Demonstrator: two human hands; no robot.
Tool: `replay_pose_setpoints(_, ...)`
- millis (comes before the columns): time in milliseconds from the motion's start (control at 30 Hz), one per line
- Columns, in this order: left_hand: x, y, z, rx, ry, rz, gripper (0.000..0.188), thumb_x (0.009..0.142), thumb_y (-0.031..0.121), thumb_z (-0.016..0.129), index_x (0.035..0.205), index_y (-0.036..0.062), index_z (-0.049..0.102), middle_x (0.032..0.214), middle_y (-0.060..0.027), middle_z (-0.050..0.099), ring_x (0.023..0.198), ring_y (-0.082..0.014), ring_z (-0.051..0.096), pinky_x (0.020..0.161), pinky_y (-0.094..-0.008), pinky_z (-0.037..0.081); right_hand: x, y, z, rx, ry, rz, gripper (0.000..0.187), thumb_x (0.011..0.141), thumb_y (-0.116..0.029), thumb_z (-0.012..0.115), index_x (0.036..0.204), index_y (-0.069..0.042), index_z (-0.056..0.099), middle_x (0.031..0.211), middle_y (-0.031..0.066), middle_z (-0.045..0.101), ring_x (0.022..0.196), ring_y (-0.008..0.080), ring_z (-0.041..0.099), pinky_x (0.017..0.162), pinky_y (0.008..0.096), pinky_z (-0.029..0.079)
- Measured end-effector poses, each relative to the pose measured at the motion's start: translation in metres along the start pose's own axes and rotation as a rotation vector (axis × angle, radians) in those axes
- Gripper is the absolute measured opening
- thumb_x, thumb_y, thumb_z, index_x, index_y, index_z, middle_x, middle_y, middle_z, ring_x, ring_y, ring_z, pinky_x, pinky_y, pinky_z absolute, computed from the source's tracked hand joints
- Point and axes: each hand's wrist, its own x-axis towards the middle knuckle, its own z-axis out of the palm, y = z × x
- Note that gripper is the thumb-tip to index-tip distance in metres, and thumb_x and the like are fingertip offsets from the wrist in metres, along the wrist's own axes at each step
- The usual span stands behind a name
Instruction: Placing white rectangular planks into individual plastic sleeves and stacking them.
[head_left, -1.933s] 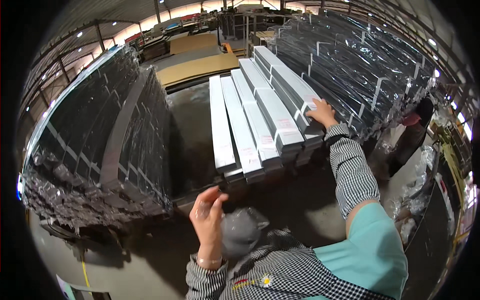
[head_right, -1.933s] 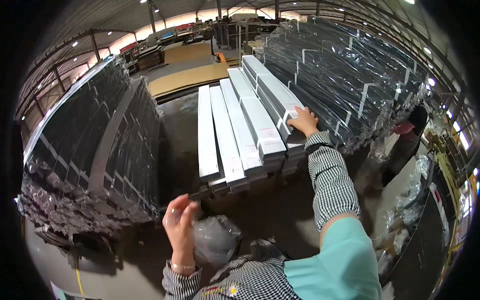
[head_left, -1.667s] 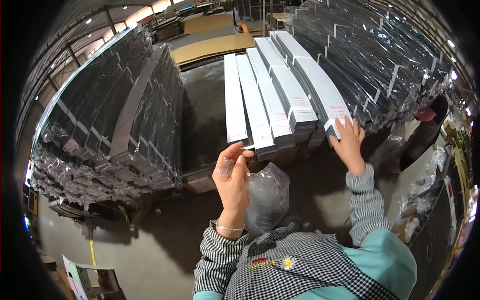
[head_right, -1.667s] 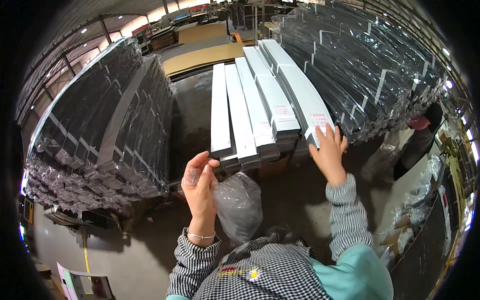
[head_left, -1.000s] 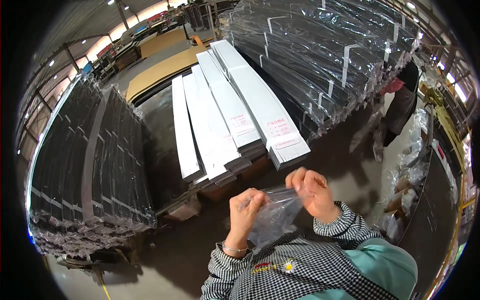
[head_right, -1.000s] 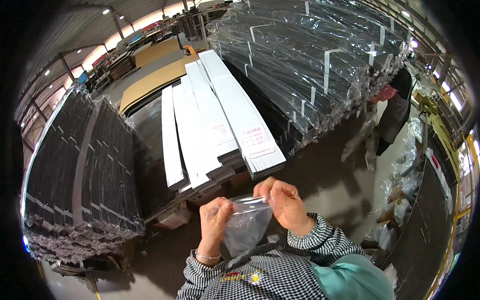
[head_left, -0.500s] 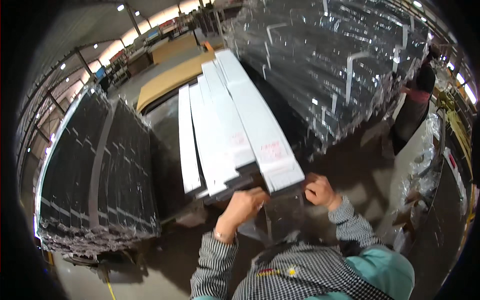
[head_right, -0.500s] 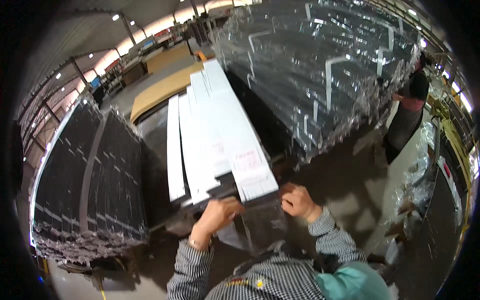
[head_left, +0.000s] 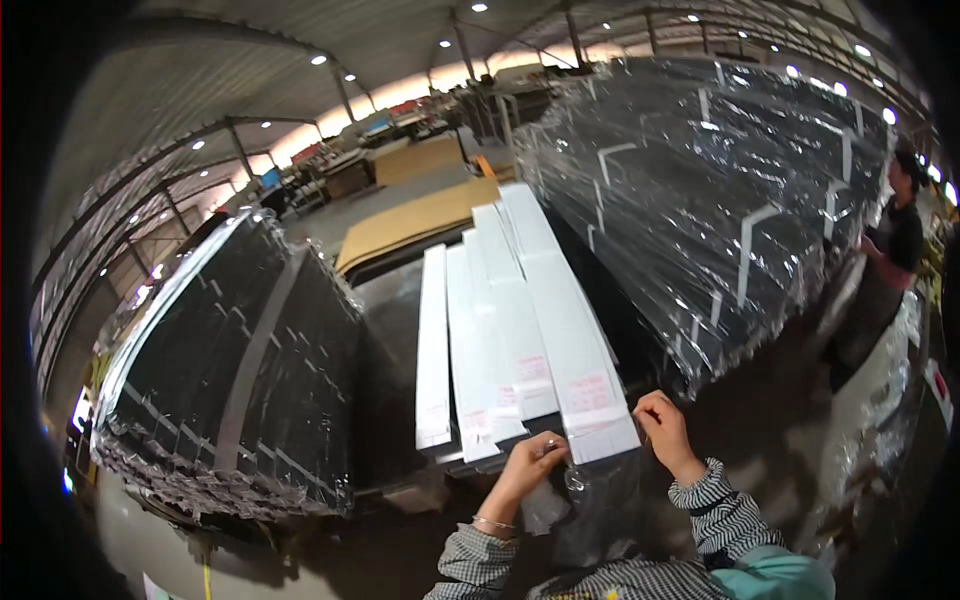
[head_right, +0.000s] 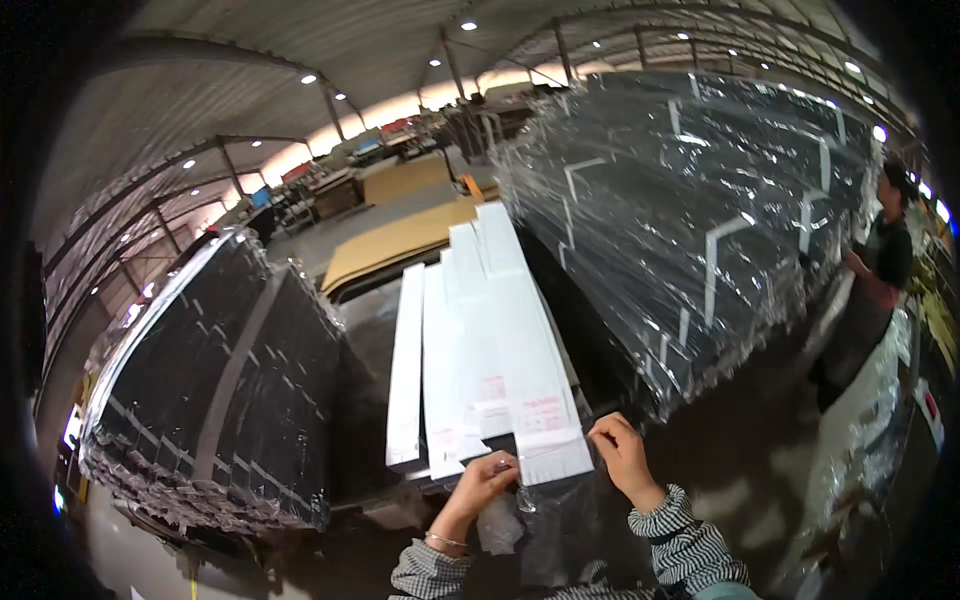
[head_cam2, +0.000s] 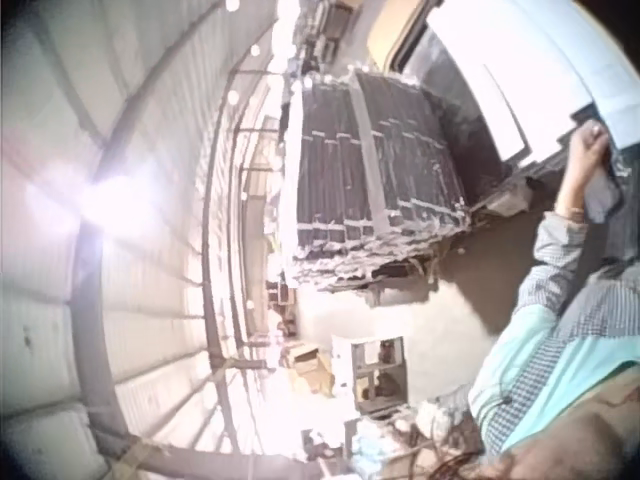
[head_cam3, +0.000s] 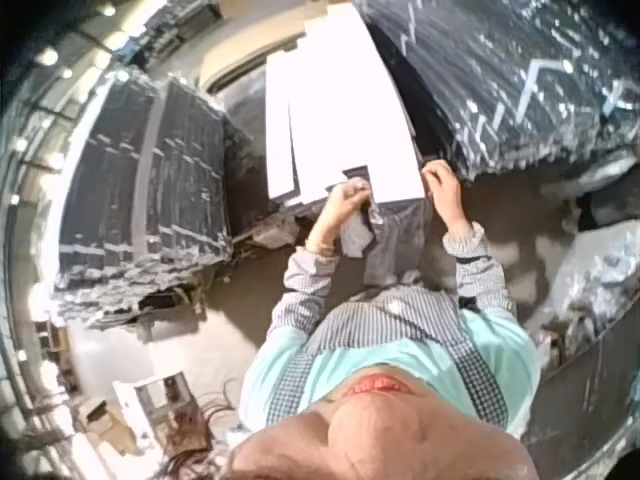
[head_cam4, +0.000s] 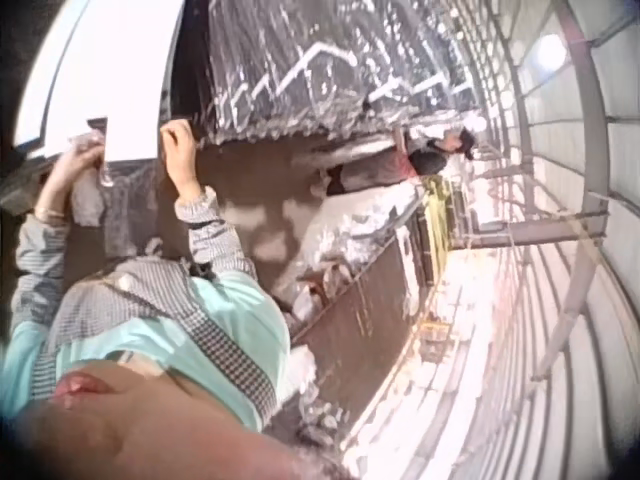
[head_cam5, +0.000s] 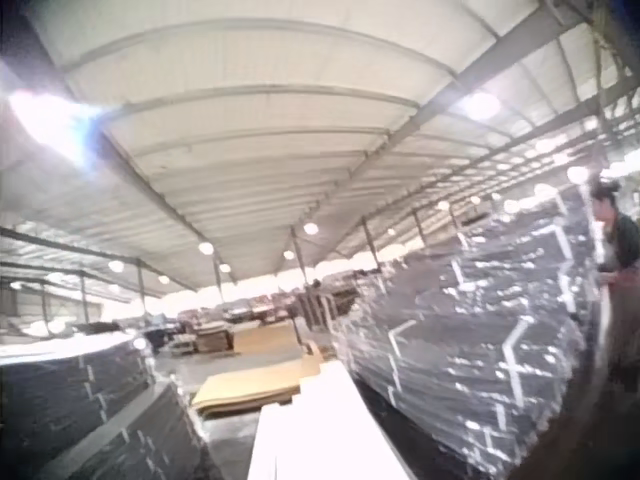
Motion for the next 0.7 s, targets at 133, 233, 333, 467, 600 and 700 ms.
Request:
replay_pose_setpoints(133,0.038,0.025,0.021,0.108,0.454,0.188,0.013,0.099,0.011,0.061,0.102,-0.0015,0.064,0.086,-0.0034,0.065,0.081,-0.0072,0.055,0.071,-0.0251,0.047,0.044,0.011,0.016,-0.026,0.164,0.14,0.006,0.098,-0.005,0.055,0.096,0.0,0.057,0.09,0.0122,0.063,0.082,0.0215,0.062,0.075,0.0311,0.049)
replay_pose_setpoints(233,0.019,0.052,0.015,-0.003,0.419,0.173,0.013,0.099,0.012,0.06,0.098,-0.0013,0.061,0.08,0.0011,0.057,0.074,-0.0081,0.051,0.065,-0.0252,0.045,0.018,-0.038,0.01,-0.061,0.27,0.057,0.012,0.1,-0.01,0.055,0.096,0.001,0.058,0.084,0.013,0.061,0.076,0.016,0.057,0.072,0.0287,0.048)
replay_pose_setpoints(333,-0.017,0.06,0.005,-0.173,-0.042,-0.035,0.01,0.097,0.011,0.063,0.097,0.0011,0.064,0.083,-0.0051,0.064,0.075,-0.0093,0.053,0.069,-0.027,0.045,-0.024,-0.043,-0.012,-0.216,0.093,0.076,0.004,0.096,-0.004,0.057,0.093,-0.002,0.057,0.076,0.013,0.059,0.067,0.0158,0.057,0.065,0.0316,0.049)
replay_pose_setpoints(467,-0.012,0.056,0.028,0.043,0.254,-0.015,0.021,0.098,0.02,0.062,0.086,0.0022,0.062,0.07,-0.0014,0.053,0.064,-0.0112,0.053,0.058,-0.0279,0.042,-0.016,-0.023,-0.022,0.202,-0.056,0.444,0.021,0.101,-0.014,0.054,0.085,-0.001,0.06,0.068,0.0028,0.056,0.06,0.008,0.051,0.054,0.0263,0.039)
replay_pose_setpoints(600,-0.023,0.032,0.063,-0.927,0.37,-0.406,0.033,0.1,0.037,0.061,0.079,0.0128,0.054,0.065,0.0081,0.046,0.057,-0.0053,0.037,0.051,-0.0238,0.028,-0.032,0.001,0.005,0.322,0.103,0.612,0.039,0.101,-0.023,0.054,0.067,-0.003,0.054,0.059,0.0042,0.051,0.053,0.0118,0.043,0.05,0.0313,0.032)
replay_pose_setpoints(700,-0.014,-0.058,0.103,-0.384,0.654,-0.229,0.04,0.099,0.033,0.06,0.071,0.0057,0.052,0.062,0.0015,0.048,0.056,-0.0123,0.035,0.051,-0.0318,0.032,-0.061,0.048,0.048,-0.171,0.246,0.343,0.035,0.096,-0.013,0.055,0.066,0.004,0.048,0.064,0.0234,0.047,0.051,0.0268,0.043,0.053,0.0435,0.033)
